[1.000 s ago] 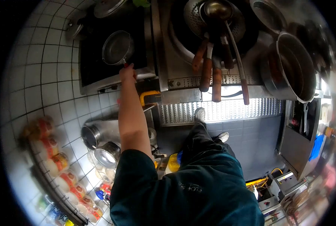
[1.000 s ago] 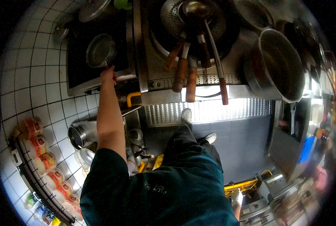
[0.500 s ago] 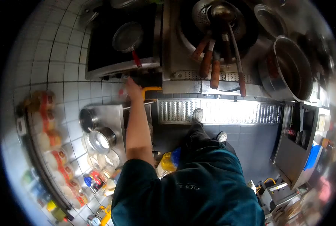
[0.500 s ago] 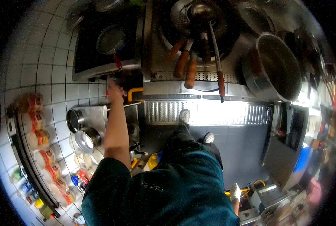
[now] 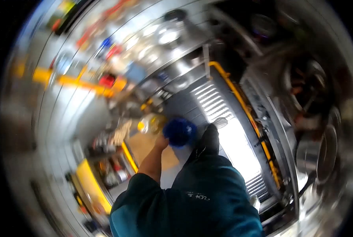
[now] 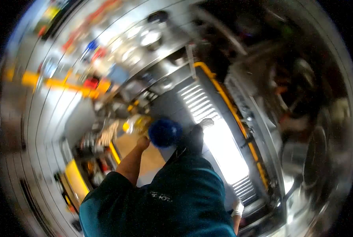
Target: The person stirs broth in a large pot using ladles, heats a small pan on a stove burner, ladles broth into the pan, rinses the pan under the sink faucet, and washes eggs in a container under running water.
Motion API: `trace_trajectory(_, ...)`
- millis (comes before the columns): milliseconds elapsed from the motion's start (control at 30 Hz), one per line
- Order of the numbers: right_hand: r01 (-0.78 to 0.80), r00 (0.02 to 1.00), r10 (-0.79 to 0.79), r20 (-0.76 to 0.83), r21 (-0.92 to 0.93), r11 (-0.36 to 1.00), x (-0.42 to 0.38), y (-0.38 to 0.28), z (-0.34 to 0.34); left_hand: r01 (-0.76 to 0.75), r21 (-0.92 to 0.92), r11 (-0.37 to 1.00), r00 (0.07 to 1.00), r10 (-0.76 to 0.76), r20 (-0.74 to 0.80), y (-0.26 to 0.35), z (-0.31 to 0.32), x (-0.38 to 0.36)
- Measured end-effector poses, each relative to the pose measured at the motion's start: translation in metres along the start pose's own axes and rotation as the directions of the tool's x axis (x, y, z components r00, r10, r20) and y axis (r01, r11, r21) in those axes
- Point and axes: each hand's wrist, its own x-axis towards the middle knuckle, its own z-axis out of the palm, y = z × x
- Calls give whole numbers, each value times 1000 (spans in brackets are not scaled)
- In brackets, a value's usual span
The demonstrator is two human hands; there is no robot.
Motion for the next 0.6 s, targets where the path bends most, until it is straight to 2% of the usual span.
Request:
trace_trajectory(33, 31, 999, -30, 38, -39, 999, 19, -14, -15, 153, -20, 988, 986, -154, -64, -44, 23, -25)
trace_trajectory(100, 99, 991, -89, 103, -91, 991, 60, -43, -44, 320, -85, 943, 945, -324, -35, -104, 52, -102)
trace_trajectory(133, 126, 936, -88, 342, -92, 988, 126, -35, -85, 389, -119, 913, 919, -393, -13, -124, 68, -136)
trace_trajectory(200, 147, 981, -106, 160, -270, 952, 66, -111, -52, 469, -112, 876, 883, -461, 91, -175, 113, -201)
trace_trajectory(233, 104, 993, -82, 88, -283, 953, 27, -142, -19, 504, -107, 857, 860, -487, 149, -202, 140, -228)
trace_trajectory(267, 156, 938, -110, 329, -118, 981, 69, -145, -25, 531, -97, 842, 837, -504, 213, -221, 160, -253)
trace_trajectory(333, 166, 978, -125, 168, -262, 951, 33, -168, 29, 583, -161, 796, 806, -542, 236, -241, 187, -308)
trace_trajectory(367, 249, 954, -165, 250, -358, 900, 15, -176, 46, 601, -183, 778, 794, -555, 248, -249, 200, -329)
trace_trajectory(400, 256, 964, -204, 173, -380, 889, 8, -177, 73, 612, -212, 761, 786, -559, 263, -256, 215, -343)
trace_trajectory(467, 309, 943, -219, 251, -412, 857, -7, -176, 116, 634, -271, 724, 771, -569, 286, -266, 242, -364)
trace_trajectory(500, 352, 925, -202, 322, -527, 774, -12, -172, 137, 633, -342, 694, 772, -597, 218, -276, 249, -371)
trace_trajectory(533, 406, 803, -62, 593, -467, 786, -15, -173, 156, 633, -406, 659, 758, -634, 153, -277, 252, -374)
trace_trajectory(600, 464, 861, -185, 474, -581, 668, -67, -150, 216, 612, -537, 580, 705, -708, 39, -282, 233, -386)
